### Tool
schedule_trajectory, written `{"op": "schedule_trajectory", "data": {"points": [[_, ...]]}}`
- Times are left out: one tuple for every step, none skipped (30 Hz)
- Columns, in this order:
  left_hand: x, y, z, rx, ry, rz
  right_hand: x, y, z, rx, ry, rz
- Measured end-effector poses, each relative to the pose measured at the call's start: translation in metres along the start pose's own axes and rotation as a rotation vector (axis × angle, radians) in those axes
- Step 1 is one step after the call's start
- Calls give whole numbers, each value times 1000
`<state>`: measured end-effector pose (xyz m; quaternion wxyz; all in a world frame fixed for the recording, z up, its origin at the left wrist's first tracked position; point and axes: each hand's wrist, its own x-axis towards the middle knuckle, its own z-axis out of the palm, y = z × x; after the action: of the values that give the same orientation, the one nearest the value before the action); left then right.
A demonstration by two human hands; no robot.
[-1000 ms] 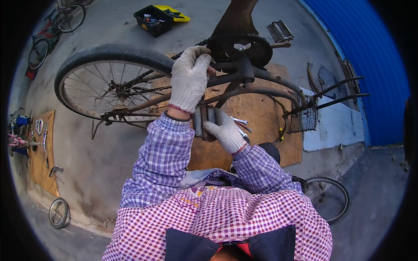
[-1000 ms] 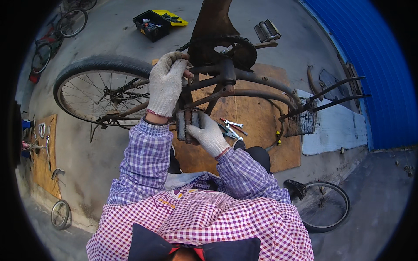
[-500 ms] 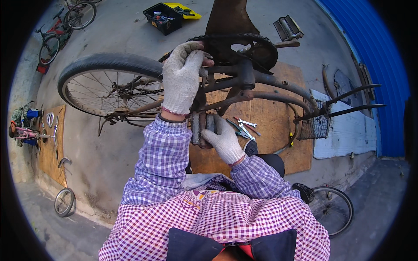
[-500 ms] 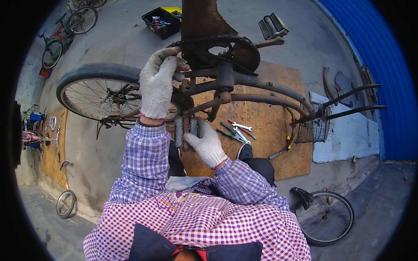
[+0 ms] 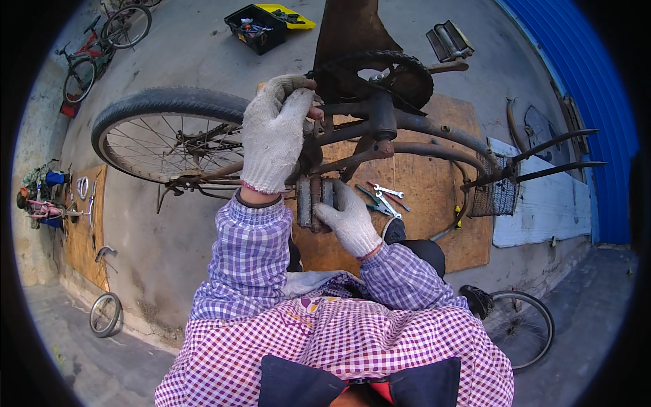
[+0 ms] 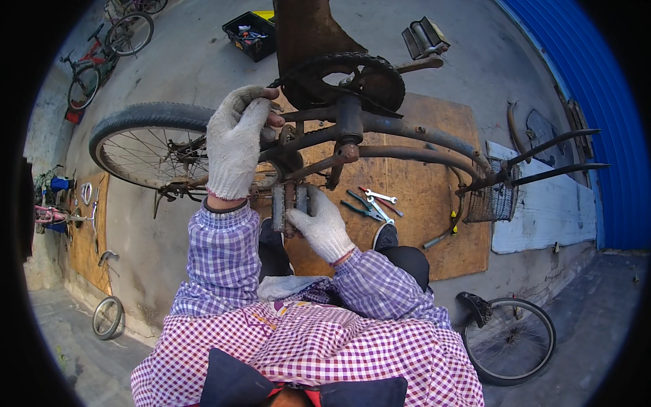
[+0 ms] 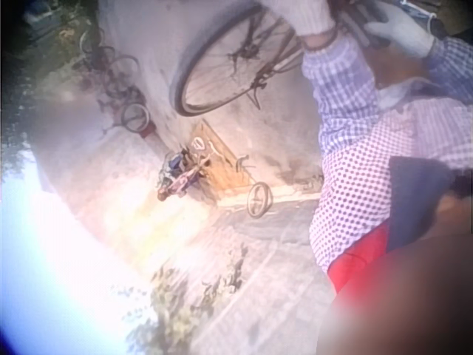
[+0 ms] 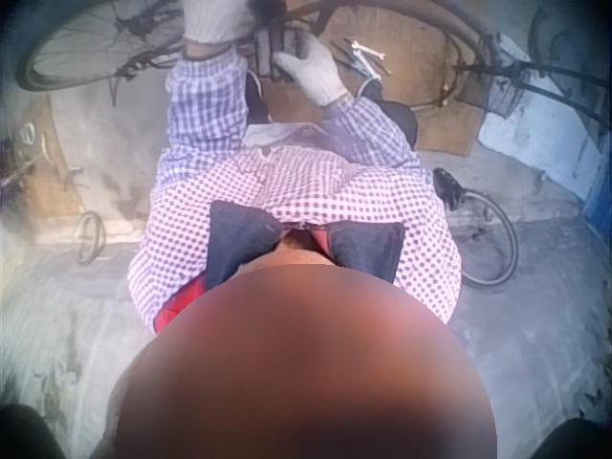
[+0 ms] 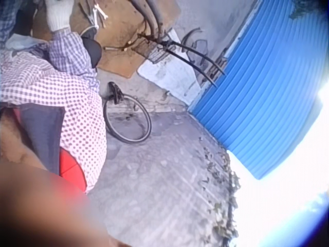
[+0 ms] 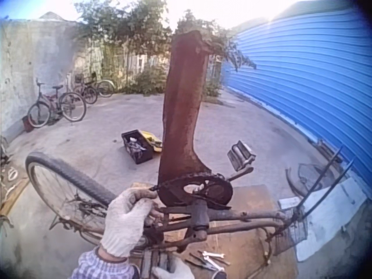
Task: The person works on a bicycle frame placed on a wooden board, using pliers, a screwdriver, and a wrench to remove and adjust components near the bottom bracket and crankset. They handle small parts and tools, then reposition the frame to continue the repair.
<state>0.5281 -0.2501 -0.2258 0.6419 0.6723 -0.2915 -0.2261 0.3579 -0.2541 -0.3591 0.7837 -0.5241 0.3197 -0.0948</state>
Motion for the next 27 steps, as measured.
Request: {"op": "schedule_trajectory", "data": {"points": [[-1,1,2,-16,17,13,1,0,-2,6,0,40],[-1,2,3,-28,28,12,2,1,-5,61,-5,9],[-1,0,5,-21,50,42,4,2,-8,100,0,12],[-2,-2,7,-9,66,57,7,5,-12,147,3,-1],[-3,-6,10,2,78,66,9,8,-16,163,-3,24],[-4,-11,13,31,69,74,12,13,-21,166,-4,38],[-7,-17,16,61,59,74,14,18,-25,177,-7,49],[-10,-25,20,96,56,55,16,23,-30,184,-6,72],[-14,-32,25,69,15,105,19,28,-36,226,-29,70],[-19,-40,31,62,-23,51,20,33,-39,236,-19,71],[-24,-47,36,47,-68,23,21,37,-41,246,-9,72],[-26,-52,40,26,-107,8,23,39,-43,246,-8,68],[-29,-57,45,32,-148,11,24,41,-45,259,-29,65],[-32,-60,47,29,-165,-2,24,43,-44,260,-28,64],[-35,-63,49,26,-180,-18,24,44,-44,261,-27,63],[-36,-64,50,16,-195,-29,25,44,-42,264,-42,58],[-38,-66,50,27,-202,-29,25,45,-41,259,-39,60],[-39,-67,50,31,-218,-11,26,46,-39,256,-52,57],[-40,-68,49,36,-233,3,27,47,-38,257,-63,50],[-41,-69,47,44,-245,8,27,49,-37,255,-72,51],[-43,-70,46,30,-249,-8,28,51,-36,258,-78,46],[-44,-71,45,18,-250,-33,29,53,-35,265,-84,36],[-46,-72,44,6,-252,-57,29,55,-34,256,-96,29],[-47,-72,44,-22,-256,-96,29,58,-34,252,-108,16],[-49,-73,45,-50,-260,-135,28,59,-34,237,-110,24],[-50,-73,46,-82,-262,-166,27,61,-35,208,-123,2],[-51,-72,48,-80,-258,-182,27,61,-37,171,-124,-5]]}}
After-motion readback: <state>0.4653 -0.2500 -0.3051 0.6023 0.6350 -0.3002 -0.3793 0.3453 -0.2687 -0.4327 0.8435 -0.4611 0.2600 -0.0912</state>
